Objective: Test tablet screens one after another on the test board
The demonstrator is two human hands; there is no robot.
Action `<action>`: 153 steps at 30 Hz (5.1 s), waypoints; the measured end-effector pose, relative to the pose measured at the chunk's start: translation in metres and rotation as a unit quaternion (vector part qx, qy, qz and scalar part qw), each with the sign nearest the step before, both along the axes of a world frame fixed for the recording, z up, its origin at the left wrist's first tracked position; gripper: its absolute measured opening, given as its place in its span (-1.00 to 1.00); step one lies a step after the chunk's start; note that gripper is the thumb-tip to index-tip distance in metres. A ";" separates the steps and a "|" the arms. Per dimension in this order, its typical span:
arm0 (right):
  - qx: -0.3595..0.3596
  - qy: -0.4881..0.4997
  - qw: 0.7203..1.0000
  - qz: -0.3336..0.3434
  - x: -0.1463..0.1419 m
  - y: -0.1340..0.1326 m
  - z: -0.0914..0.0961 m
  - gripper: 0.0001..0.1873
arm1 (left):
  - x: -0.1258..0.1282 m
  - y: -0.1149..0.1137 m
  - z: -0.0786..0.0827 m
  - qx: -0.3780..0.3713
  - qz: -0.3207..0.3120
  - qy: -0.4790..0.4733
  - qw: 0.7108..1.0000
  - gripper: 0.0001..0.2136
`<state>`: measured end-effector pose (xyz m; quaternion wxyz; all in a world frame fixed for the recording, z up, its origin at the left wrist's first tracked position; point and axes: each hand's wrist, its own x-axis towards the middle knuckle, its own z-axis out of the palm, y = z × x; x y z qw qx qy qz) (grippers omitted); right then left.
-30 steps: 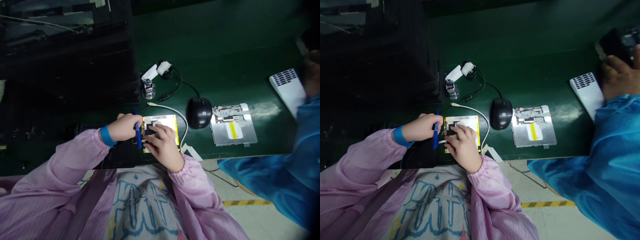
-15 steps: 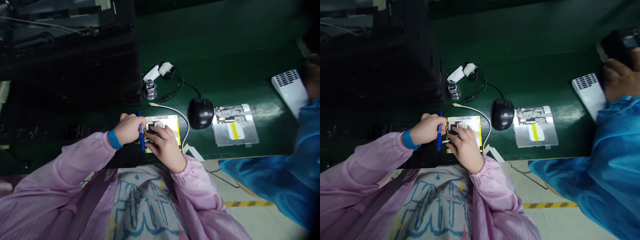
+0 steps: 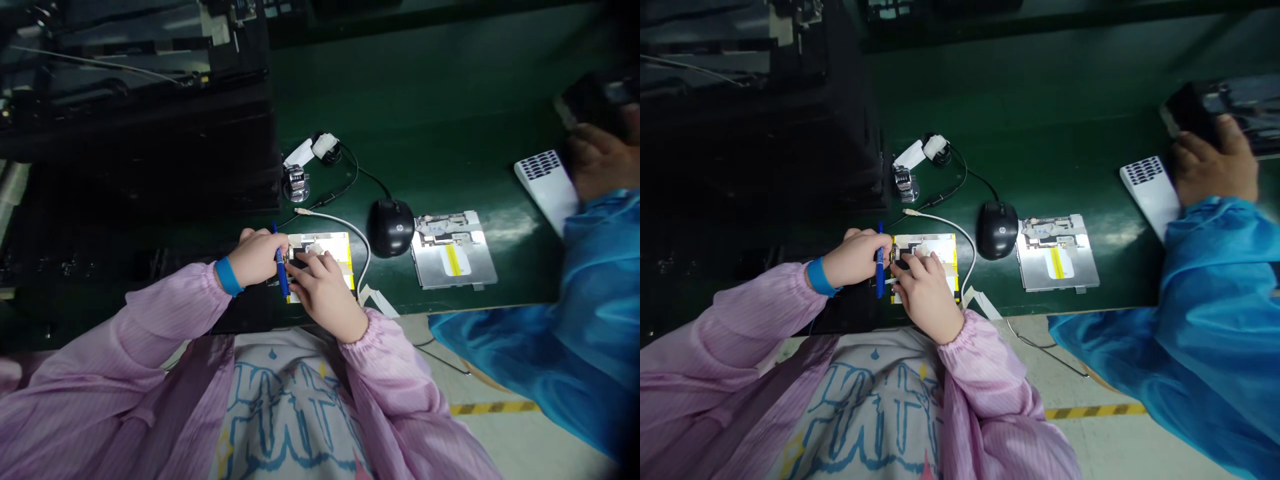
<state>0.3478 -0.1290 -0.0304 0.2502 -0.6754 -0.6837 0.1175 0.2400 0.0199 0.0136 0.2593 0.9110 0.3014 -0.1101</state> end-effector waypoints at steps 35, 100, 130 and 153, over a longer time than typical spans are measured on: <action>-0.043 0.514 0.856 -0.035 0.020 -0.013 0.020 -0.87 | -0.027 -0.039 0.010 0.102 -0.167 -0.260 0.946 -0.88; 0.007 -0.035 0.998 -0.046 -0.018 -0.023 -0.004 -0.60 | -0.046 -0.031 0.022 0.125 -0.098 -0.117 0.980 -0.89; 0.074 -0.046 0.986 -0.139 -0.024 0.010 0.009 -0.51 | -0.232 0.049 -0.008 0.046 0.387 -0.271 0.880 -0.87; 0.003 -0.109 0.982 0.153 -0.122 0.006 0.040 -0.56 | -0.219 0.057 -0.008 -0.052 0.384 -0.379 0.840 -0.93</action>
